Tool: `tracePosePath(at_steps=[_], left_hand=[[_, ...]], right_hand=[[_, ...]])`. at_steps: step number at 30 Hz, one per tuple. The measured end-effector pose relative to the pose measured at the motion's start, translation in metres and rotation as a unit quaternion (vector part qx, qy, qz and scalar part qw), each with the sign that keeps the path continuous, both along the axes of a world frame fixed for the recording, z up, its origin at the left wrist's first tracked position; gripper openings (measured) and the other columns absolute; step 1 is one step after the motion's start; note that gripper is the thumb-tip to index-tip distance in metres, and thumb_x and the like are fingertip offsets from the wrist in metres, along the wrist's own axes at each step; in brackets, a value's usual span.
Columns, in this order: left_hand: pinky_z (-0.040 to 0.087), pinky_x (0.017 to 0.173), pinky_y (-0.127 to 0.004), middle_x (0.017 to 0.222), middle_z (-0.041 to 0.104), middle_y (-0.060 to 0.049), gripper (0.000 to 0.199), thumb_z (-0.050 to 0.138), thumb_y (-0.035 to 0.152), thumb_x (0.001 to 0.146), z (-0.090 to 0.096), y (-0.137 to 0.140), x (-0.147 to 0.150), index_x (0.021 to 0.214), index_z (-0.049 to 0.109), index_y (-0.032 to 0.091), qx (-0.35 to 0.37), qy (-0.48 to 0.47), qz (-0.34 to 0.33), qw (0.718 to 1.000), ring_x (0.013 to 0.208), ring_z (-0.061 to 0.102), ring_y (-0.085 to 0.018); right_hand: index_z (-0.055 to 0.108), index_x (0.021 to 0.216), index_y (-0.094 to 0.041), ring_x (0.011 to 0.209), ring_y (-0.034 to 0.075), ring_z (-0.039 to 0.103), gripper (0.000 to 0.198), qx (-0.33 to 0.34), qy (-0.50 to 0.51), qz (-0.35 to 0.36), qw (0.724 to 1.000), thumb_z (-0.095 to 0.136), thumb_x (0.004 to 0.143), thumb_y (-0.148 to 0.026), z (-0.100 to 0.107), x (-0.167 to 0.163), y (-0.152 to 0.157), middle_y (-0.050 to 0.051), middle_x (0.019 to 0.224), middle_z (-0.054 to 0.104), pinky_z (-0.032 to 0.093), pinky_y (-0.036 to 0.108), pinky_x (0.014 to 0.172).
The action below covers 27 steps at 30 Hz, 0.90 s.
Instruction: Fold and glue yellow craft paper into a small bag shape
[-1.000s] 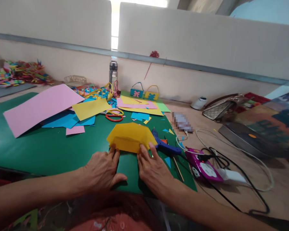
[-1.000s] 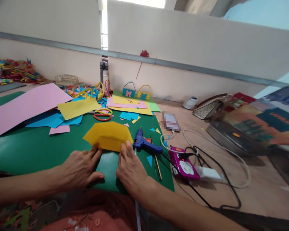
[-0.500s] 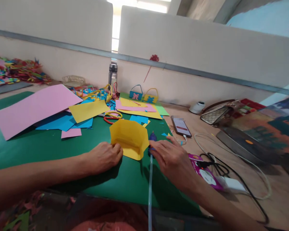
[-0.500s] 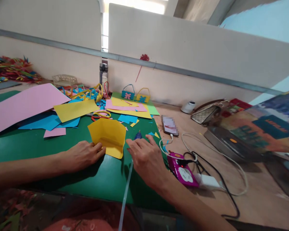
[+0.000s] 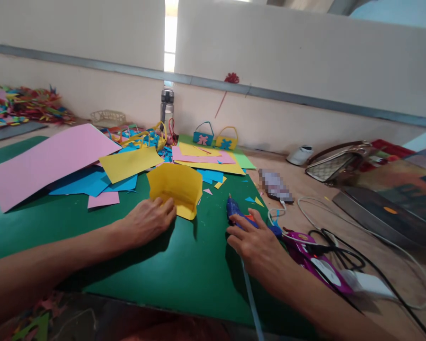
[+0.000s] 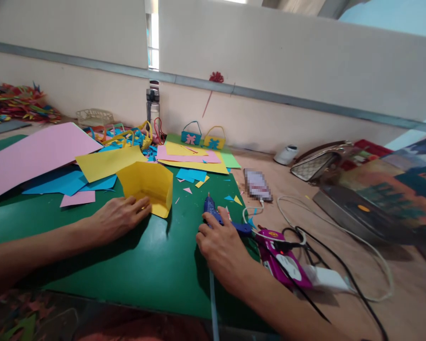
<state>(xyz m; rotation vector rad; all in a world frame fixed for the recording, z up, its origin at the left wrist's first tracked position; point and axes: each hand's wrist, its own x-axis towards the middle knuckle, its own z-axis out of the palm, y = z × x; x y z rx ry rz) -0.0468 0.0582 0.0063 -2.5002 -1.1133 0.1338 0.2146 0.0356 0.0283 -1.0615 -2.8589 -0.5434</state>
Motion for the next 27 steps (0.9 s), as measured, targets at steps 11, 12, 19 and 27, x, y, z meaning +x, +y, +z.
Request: tracePosePath(at_steps=[11,12,19,27], left_hand=[[0.049,0.063,-0.03,0.104,0.059,-0.009,0.022,0.045,0.03,0.09,-0.012,0.003,0.001,0.101,0.058,0.017,-0.064,-0.144,-0.017,0.987,0.094,0.054,-0.024],[0.049,0.067,-0.031,0.104,0.06,-0.009,0.022,0.046,0.03,0.089,-0.011,0.004,0.0,0.102,0.058,0.017,-0.075,-0.156,-0.019,0.985,0.095,0.054,-0.024],[0.047,0.076,-0.033,0.085,0.065,-0.005,0.026,0.054,0.042,0.083,-0.016,0.008,0.0,0.087,0.064,0.019,-0.112,-0.346,-0.014,0.931,0.088,0.056,-0.021],[0.046,0.083,-0.034,0.094,0.065,-0.008,0.014,0.047,0.018,0.086,0.004,0.017,-0.002,0.087,0.061,0.016,0.066,-0.544,-0.093,0.831,0.092,0.058,-0.018]], right_hand=[[0.038,0.132,-0.014,0.127,0.032,0.034,0.054,0.15,0.052,0.113,0.981,0.035,0.081,0.003,0.051,-0.04,0.024,0.02,0.136,0.041,0.037,0.051,0.093],[0.038,0.132,-0.014,0.128,0.032,0.032,0.056,0.13,0.044,0.116,0.984,0.035,0.079,0.004,0.053,-0.044,0.028,0.02,0.137,0.039,0.036,0.051,0.094],[0.052,0.118,-0.012,0.108,0.025,0.051,0.048,-0.013,0.09,0.078,0.993,0.049,0.072,0.002,0.053,-0.065,0.055,0.012,0.107,0.063,0.037,0.041,0.089],[0.063,0.071,-0.015,0.07,0.015,0.057,0.014,-0.031,0.365,0.017,0.93,0.051,0.076,-0.009,0.063,-0.059,0.06,0.003,0.072,0.065,0.041,0.028,0.068]])
